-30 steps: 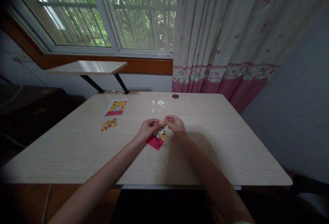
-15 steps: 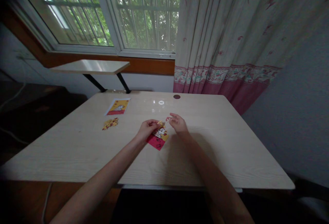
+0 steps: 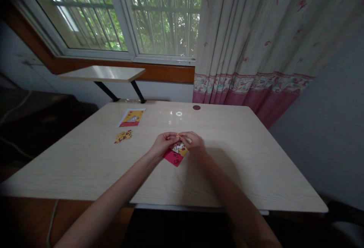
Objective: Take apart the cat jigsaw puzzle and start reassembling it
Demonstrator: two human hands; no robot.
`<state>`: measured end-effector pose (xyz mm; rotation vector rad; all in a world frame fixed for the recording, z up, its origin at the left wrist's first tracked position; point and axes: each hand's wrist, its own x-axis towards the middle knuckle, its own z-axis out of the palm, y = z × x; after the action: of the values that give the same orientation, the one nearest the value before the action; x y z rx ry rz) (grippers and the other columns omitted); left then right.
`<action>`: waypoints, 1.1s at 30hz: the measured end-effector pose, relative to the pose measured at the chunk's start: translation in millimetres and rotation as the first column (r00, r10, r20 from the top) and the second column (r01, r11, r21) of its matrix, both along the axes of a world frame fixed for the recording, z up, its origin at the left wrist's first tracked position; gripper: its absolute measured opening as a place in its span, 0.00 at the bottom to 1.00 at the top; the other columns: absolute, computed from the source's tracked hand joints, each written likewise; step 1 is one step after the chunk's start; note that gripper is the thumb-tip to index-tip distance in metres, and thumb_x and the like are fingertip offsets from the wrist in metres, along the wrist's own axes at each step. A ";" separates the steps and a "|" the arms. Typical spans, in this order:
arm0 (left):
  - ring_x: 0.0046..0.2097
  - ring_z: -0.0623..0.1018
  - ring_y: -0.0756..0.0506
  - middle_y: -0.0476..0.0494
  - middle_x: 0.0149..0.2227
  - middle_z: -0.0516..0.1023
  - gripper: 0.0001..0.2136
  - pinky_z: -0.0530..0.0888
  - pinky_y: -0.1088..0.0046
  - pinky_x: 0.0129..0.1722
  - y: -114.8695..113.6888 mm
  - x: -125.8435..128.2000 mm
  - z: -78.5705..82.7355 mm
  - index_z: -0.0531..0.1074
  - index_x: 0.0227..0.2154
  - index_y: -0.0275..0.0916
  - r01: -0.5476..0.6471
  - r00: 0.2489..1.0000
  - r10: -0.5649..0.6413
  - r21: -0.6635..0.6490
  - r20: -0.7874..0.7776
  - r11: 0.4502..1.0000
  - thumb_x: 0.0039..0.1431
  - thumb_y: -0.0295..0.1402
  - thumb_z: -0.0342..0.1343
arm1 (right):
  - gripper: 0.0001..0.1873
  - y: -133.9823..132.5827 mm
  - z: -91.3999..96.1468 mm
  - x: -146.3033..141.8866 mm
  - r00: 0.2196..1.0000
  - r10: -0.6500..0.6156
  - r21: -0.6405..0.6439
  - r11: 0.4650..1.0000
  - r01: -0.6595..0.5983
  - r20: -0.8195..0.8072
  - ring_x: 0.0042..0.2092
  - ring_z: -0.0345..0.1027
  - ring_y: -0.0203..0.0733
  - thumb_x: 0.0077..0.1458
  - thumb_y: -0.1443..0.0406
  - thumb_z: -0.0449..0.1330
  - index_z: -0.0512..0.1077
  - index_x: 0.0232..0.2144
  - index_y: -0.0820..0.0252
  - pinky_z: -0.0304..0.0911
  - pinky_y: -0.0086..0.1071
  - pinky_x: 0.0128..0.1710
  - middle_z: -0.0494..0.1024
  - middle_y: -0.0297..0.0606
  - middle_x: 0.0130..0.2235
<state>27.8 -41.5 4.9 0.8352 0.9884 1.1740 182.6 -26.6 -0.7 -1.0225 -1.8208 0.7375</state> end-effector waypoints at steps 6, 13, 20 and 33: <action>0.24 0.74 0.49 0.45 0.23 0.77 0.18 0.70 0.73 0.28 -4.0 -9.2 6.3 0.73 0.28 0.31 -0.064 0.988 0.067 0.029 -0.137 0.998 0.32 0.36 0.67 | 0.12 -2.5 2.1 -0.4 0.998 0.055 -0.031 0.998 -0.056 -0.037 0.45 0.68 0.41 0.53 0.62 0.54 0.73 0.39 0.54 0.62 0.35 0.48 0.75 0.37 0.42; 0.26 0.72 0.49 0.49 0.22 0.74 0.10 0.63 0.76 0.25 -15.2 -117.9 20.7 0.73 0.30 0.36 -0.083 0.480 0.283 0.279 -0.830 0.957 0.42 0.33 0.57 | 0.17 4.5 -7.0 5.8 0.932 0.079 -0.090 0.995 -0.050 0.353 0.50 0.62 0.44 0.53 0.62 0.56 0.71 0.46 0.57 0.54 0.39 0.52 0.72 0.42 0.47; 0.30 0.73 0.47 0.51 0.26 0.75 0.05 0.62 0.76 0.29 -34.9 -202.6 18.4 0.72 0.29 0.37 -0.102 0.004 0.108 0.107 -0.994 0.989 0.50 0.33 0.54 | 0.29 -2.0 -9.5 -1.8 0.784 0.057 -0.081 0.997 -0.009 0.618 0.50 0.57 0.49 0.46 0.51 0.62 0.67 0.49 0.55 0.52 0.42 0.49 0.67 0.42 0.49; 0.38 0.73 0.39 0.36 0.34 0.75 0.15 0.66 0.66 0.40 -37.2 -89.7 23.6 0.75 0.35 0.36 0.350 0.105 0.196 0.221 -0.975 0.910 0.52 0.42 0.51 | 0.23 2.1 0.7 -0.1 0.850 0.132 -0.309 0.950 0.037 0.510 0.46 0.59 0.44 0.40 0.64 0.66 0.65 0.40 0.57 0.53 0.36 0.44 0.69 0.37 0.42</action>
<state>-61.9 -78.6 28.5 2.2182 1.7886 0.5199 182.6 -24.5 0.0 -1.5045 -2.2495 0.8488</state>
